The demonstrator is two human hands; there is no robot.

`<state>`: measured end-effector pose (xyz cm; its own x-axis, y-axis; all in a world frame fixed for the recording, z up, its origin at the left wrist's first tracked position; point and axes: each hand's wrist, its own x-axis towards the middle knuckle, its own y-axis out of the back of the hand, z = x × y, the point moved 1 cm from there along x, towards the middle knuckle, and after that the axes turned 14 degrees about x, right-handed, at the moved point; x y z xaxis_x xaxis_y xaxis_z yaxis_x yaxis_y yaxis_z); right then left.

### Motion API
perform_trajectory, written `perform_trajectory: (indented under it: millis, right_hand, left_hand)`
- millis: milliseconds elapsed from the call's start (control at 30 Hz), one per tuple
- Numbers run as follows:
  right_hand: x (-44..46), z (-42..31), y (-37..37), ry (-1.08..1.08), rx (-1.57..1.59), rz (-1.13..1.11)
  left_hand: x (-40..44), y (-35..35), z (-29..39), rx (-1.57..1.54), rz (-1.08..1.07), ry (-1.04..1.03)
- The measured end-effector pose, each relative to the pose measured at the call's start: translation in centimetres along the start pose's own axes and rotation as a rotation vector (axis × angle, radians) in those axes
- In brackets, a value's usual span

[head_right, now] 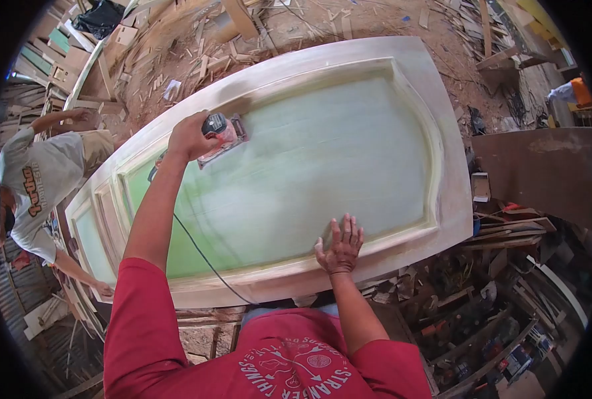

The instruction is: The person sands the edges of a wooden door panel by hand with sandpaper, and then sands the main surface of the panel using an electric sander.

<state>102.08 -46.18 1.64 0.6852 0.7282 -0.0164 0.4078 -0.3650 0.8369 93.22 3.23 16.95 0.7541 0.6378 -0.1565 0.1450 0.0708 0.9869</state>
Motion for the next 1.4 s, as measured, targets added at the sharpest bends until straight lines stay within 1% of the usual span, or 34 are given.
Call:
perform_trajectory:
  millis: [67, 167, 300, 467, 600, 700, 833, 933, 1300, 1400]
  right_hand:
    - [-0.1, 0.1, -0.1, 0.001, 0.022, 0.007]
    - [-0.2, 0.2, -0.1, -0.001, 0.05, 0.008]
    - [-0.2, 0.3, 0.0, 0.0, 0.087, 0.005]
    - [-0.3, 0.8, -0.4, 0.008, 0.109, 0.0]
    - [-0.3, 0.8, -0.5, 0.004, 0.128, -0.017]
    - [-0.4, 0.9, -0.5, 0.01, 0.127, -0.015]
    - [-0.3, 0.8, -0.3, 0.025, 0.116, 0.003]
    - [-0.2, 0.5, -0.1, 0.014, 0.113, 0.012]
    - [-0.1, 0.1, 0.0, 0.018, 0.022, 0.016]
    - [0.1, 0.1, 0.0, 0.03, -0.001, 0.02]
  left_hand:
    - [1.9, 1.0, 3.5, 0.02, -0.052, -0.011]
    - [4.4, 1.4, 8.3, -0.014, 0.016, -0.07]
    - [7.4, 2.3, 14.5, 0.009, 0.014, -0.127]
    - [10.4, 2.5, 21.4, 0.009, 0.033, -0.151]
    - [11.2, 2.7, 25.3, -0.001, 0.07, -0.147]
    - [11.1, 2.3, 26.4, -0.012, 0.077, -0.165]
    - [10.1, 2.3, 25.2, 0.011, 0.029, -0.142]
    - [8.7, 2.6, 22.7, 0.037, -0.02, -0.101]
    - [1.6, 0.7, 7.2, 0.004, 0.018, 0.016]
    - [-0.8, 0.7, 3.0, -0.022, -0.029, 0.083]
